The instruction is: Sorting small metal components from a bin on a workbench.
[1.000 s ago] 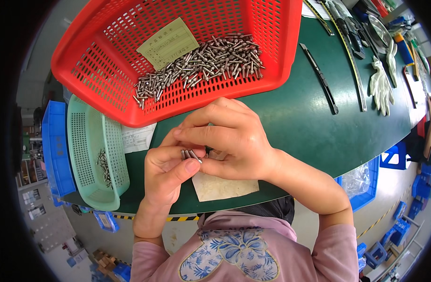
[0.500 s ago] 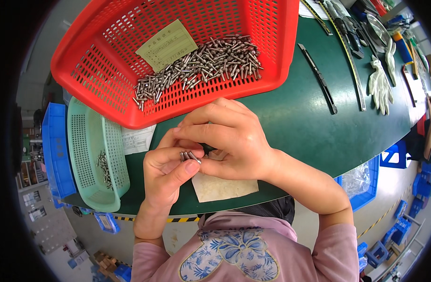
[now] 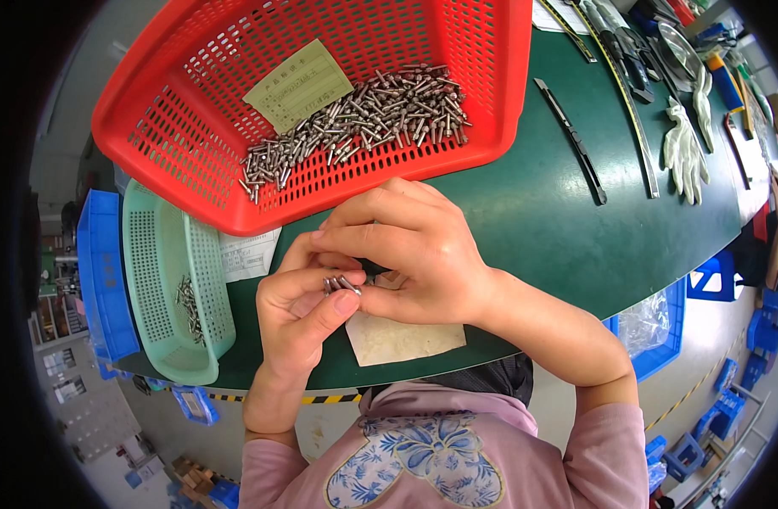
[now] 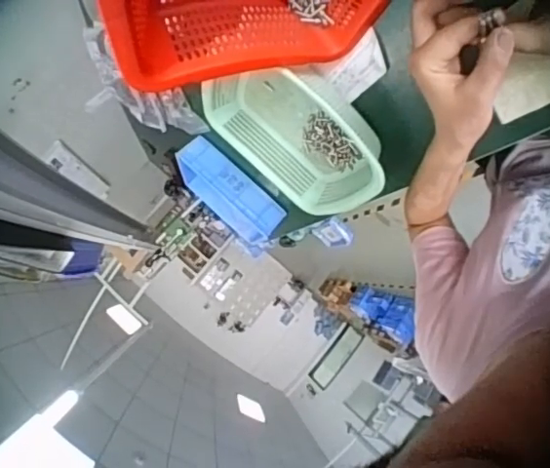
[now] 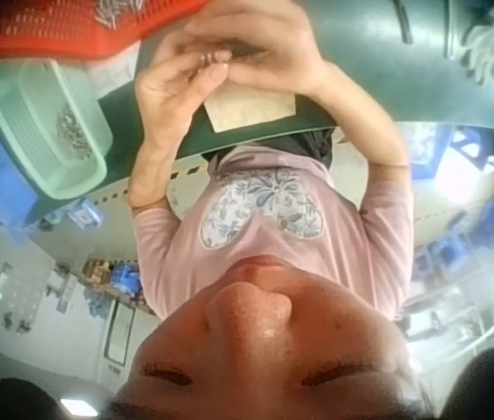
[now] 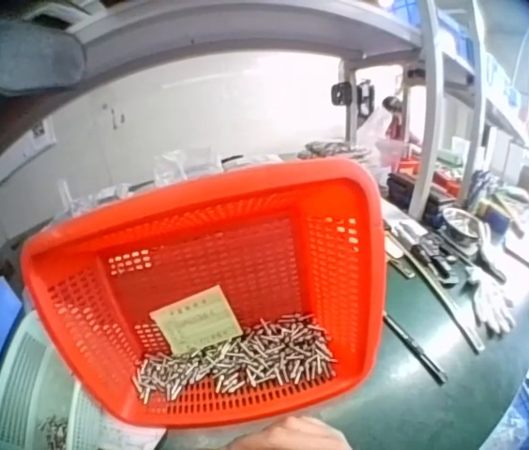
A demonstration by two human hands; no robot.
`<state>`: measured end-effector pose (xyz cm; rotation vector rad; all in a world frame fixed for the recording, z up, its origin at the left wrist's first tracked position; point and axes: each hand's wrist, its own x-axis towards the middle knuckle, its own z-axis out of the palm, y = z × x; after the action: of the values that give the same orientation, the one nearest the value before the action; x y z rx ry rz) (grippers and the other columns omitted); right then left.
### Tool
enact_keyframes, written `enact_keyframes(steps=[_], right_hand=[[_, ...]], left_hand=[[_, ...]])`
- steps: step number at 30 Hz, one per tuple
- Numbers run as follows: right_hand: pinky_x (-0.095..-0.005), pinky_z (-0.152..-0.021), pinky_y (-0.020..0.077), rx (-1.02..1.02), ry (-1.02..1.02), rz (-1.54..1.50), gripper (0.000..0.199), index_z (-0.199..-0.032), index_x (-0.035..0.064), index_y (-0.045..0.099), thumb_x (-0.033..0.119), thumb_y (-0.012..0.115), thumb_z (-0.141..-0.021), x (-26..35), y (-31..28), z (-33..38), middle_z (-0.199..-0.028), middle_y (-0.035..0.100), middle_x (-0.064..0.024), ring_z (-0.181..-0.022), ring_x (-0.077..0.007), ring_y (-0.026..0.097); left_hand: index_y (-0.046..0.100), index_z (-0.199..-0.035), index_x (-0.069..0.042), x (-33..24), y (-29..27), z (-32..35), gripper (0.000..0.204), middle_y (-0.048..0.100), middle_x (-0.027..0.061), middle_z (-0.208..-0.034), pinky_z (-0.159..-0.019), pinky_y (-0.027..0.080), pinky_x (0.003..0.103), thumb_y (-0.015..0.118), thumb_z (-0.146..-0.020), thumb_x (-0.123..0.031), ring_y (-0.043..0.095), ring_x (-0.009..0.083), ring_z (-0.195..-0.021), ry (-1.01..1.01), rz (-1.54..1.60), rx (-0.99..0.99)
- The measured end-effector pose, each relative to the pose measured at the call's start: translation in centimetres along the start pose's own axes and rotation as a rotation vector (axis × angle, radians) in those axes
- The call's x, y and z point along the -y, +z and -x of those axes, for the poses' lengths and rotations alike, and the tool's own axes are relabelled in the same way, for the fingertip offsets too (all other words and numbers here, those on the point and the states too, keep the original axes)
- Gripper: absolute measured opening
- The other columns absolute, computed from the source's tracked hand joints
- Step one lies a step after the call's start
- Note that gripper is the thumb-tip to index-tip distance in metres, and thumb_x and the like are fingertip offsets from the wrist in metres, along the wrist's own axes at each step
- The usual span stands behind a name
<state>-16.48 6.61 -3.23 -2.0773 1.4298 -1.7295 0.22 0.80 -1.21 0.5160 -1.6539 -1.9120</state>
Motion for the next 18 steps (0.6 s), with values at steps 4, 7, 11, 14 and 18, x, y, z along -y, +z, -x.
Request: enact_keyframes(steps=[4, 7, 11, 14, 18], right_hand=[[-0.0307, -0.062, 0.0431, 0.008, 0.002, 0.009, 0.040, -0.100, 0.0028, 0.067, 0.015, 0.073, -0.063, 0.06, -0.05, 0.01, -0.093, 0.065, -0.0096, -0.073, -0.0203, 0.060], [-0.0321, -0.063, 0.0445, -0.011, -0.013, 0.020, 0.042, -0.102, 0.0010, 0.066, 0.017, 0.074, -0.063, -0.02, -0.10, -0.11, -0.093, 0.064, -0.0111, -0.074, -0.0224, 0.060], [-0.0326, -0.062, 0.0446, -0.062, 0.051, 0.033, 0.052, -0.103, 0.0057, 0.065, 0.012, 0.075, -0.052, 0.37, -0.24, -0.41, -0.093, 0.062, -0.0062, -0.075, -0.0226, 0.059], [-0.0325, -0.061, 0.0441, -0.087, 0.032, 0.078, 0.055, -0.106, 0.0052, 0.065, 0.013, 0.075, -0.052, 0.18, -0.26, -0.34, -0.094, 0.063, -0.0069, -0.074, -0.0229, 0.058], [-0.0327, -0.061, 0.0443, -0.116, -0.001, 0.085, 0.056, -0.106, 0.0049, 0.065, 0.015, 0.075, -0.052, 0.03, 0.01, -0.48, -0.094, 0.063, -0.0069, -0.073, -0.0232, 0.058]], left_hand=[[0.070, -0.095, 0.001, -0.04, 0.01, 0.06, 0.018, 0.055, 0.0099, -0.103, -0.073, 0.047, 0.025, 0.069, -0.077, -0.001, 0.056, 0.0147, -0.088, 0.031, -0.067, -0.006], [0.071, -0.095, -0.001, -0.14, 0.10, -0.22, 0.020, 0.055, 0.0105, -0.103, -0.072, 0.047, 0.025, 0.071, -0.075, -0.002, 0.057, 0.0161, -0.087, 0.165, -0.232, -0.014], [0.072, -0.096, -0.006, 0.05, -0.05, -0.21, 0.028, 0.057, 0.0109, -0.102, -0.068, 0.048, 0.027, 0.074, -0.068, -0.003, 0.058, 0.0194, -0.086, 0.443, -0.593, -0.023], [0.071, -0.097, -0.010, -0.30, -0.06, -0.38, 0.034, 0.059, 0.0076, -0.101, -0.065, 0.048, 0.028, 0.075, -0.065, -0.003, 0.058, 0.0198, -0.085, 0.675, -0.872, -0.040], [0.071, -0.098, -0.012, -0.19, 0.14, -0.45, 0.034, 0.059, 0.0034, -0.101, -0.062, 0.047, 0.028, 0.075, -0.065, -0.004, 0.059, 0.0191, -0.085, 0.843, -1.054, -0.078]])
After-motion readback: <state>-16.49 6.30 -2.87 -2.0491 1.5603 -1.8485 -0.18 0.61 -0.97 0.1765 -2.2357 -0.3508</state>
